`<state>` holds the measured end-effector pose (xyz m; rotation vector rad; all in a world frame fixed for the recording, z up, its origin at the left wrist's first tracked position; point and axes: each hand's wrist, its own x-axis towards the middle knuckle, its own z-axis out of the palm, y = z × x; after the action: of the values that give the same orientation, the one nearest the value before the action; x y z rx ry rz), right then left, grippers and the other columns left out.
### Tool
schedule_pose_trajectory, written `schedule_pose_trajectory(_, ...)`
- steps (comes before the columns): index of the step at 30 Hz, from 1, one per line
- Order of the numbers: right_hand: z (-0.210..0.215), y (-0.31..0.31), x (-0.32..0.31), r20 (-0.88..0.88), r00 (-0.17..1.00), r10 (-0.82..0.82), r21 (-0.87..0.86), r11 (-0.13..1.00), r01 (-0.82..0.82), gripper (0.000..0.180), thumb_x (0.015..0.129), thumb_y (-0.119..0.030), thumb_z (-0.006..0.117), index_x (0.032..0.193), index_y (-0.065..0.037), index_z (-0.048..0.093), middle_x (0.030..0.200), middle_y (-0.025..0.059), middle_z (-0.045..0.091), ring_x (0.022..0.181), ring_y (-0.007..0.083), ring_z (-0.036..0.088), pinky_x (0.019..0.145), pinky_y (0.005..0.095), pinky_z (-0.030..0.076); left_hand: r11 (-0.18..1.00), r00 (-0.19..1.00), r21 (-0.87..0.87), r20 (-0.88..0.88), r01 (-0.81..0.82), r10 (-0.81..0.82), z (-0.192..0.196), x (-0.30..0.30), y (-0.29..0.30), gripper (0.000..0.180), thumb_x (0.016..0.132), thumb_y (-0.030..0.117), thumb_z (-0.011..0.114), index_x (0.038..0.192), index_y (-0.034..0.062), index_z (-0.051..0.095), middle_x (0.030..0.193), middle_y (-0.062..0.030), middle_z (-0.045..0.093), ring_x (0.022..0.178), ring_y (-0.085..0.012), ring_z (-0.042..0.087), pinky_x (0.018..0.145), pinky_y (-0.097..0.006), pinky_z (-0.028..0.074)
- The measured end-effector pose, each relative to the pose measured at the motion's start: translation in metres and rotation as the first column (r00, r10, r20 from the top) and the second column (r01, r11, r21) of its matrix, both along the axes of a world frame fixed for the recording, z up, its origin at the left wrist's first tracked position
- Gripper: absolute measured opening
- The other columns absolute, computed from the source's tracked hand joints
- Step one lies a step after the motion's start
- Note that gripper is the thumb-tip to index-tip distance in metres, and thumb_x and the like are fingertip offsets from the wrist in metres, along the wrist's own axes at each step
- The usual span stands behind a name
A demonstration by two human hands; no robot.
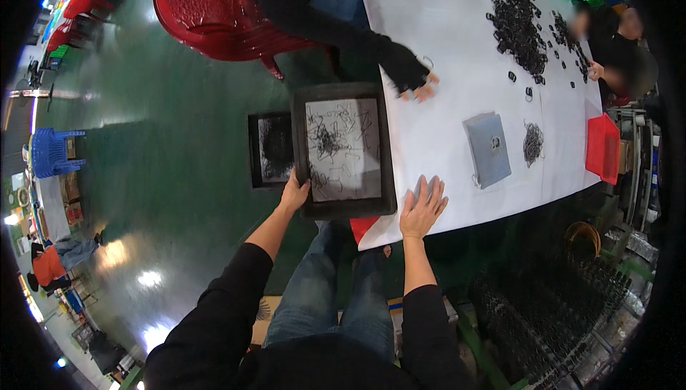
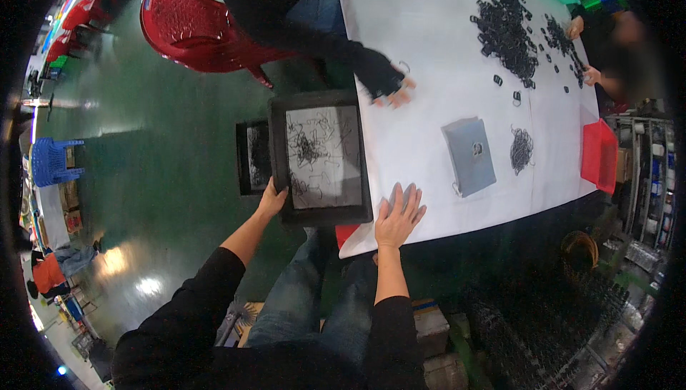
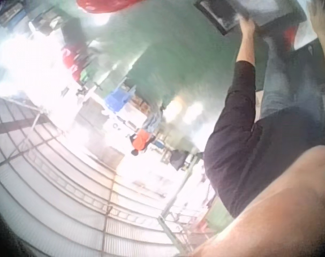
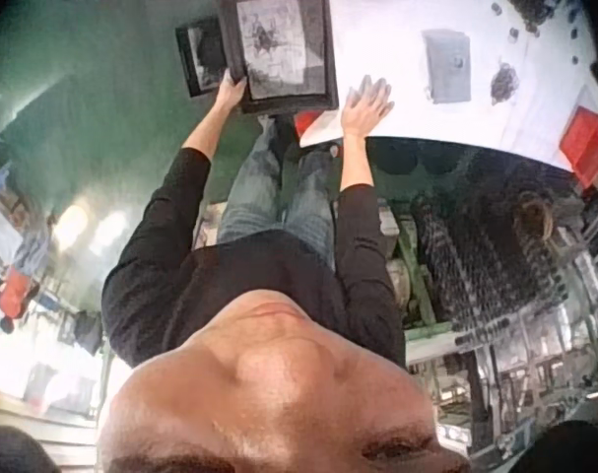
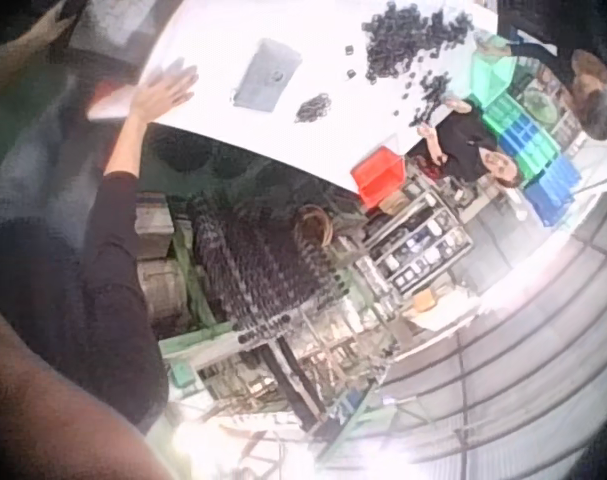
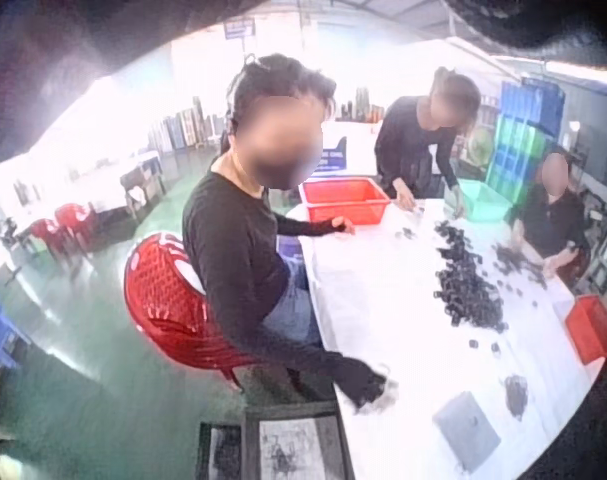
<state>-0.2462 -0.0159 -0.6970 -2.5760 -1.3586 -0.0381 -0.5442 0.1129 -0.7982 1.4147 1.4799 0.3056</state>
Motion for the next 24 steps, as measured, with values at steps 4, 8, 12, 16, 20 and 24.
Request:
schedule_pose_trajectory(4,-0.003,0.0,0.0,0.02,1.0,0.013,0.021,1.0,-0.014,0.047,0.093,-0.036,0.051,0.138,-0.02,0.045,0.147,0.0119,0.035,0.138,0.0326,0.029,0.11,0.0566,0.021,1.0,1.0,-0.011,-0.008,-0.006,0.005,-0.008,-0.002,-0.001,0.056,0.086,0.019,0.059,0.136,0.0042,0.037,0.117,-0.0256,0.059,0.11,-0.0411,0.057,0.09,-0.042,0.045)
schedule_pose_trajectory(8,-0.008,0.0,0.001,0.049,0.998,0.03,0.055,0.998,-0.033,0.046,0.094,-0.036,0.05,0.137,-0.02,0.045,0.147,0.0116,0.035,0.139,0.0316,0.028,0.11,0.0564,0.021,0.995,0.997,-0.072,0.028,-0.075,0.078,-0.016,-0.002,0.0,0.066,0.084,0.021,0.061,0.139,-0.0041,0.033,0.121,-0.0282,0.056,0.112,-0.0401,0.056,0.093,-0.04,0.045)
schedule_pose_trajectory(12,-0.006,-0.002,-0.002,0.03,0.999,0.022,0.042,0.999,-0.023,0.046,0.094,-0.035,0.05,0.138,-0.02,0.044,0.146,0.0118,0.036,0.139,0.0314,0.028,0.11,0.056,0.021,0.988,0.993,-0.094,-0.012,-0.122,0.121,-0.017,0.003,0.0,0.064,0.084,0.019,0.061,0.137,-0.0046,0.035,0.121,-0.0276,0.057,0.113,-0.0386,0.056,0.093,-0.04,0.044)
schedule_pose_trajectory(16,0.003,0.025,0.003,0.024,1.0,0.001,0.054,0.999,-0.003,0.048,0.093,-0.029,0.052,0.138,-0.015,0.042,0.145,0.0139,0.037,0.137,0.032,0.031,0.11,0.0565,0.021,0.976,0.986,-0.137,-0.018,-0.168,0.167,-0.009,0.01,0.0,0.059,0.085,0.016,0.06,0.137,-0.0015,0.037,0.117,-0.0255,0.059,0.111,-0.036,0.058,0.092,-0.04,0.045)
schedule_pose_trajectory(20,0.0,0.114,0.035,-0.055,0.986,0.154,0.248,0.959,-0.136,0.05,0.092,-0.018,0.053,0.137,-0.005,0.039,0.143,0.0181,0.037,0.133,0.0348,0.034,0.108,0.0552,0.025,0.977,0.986,-0.139,0.005,-0.162,0.164,0.003,0.012,0.0,0.056,0.086,0.012,0.059,0.136,0.0004,0.038,0.115,-0.0238,0.061,0.109,-0.0339,0.059,0.092,-0.037,0.045)
schedule_pose_trajectory(24,-0.009,0.172,0.053,-0.144,0.99,-0.004,0.402,0.914,0.062,0.048,0.094,-0.02,0.05,0.137,-0.002,0.038,0.144,0.0202,0.035,0.131,0.0361,0.037,0.107,0.0533,0.028,0.977,0.985,-0.133,0.011,-0.169,0.172,0.003,0.012,-0.001,0.056,0.085,0.012,0.06,0.136,0.0006,0.038,0.116,-0.0235,0.061,0.111,-0.0337,0.059,0.092,-0.037,0.044)
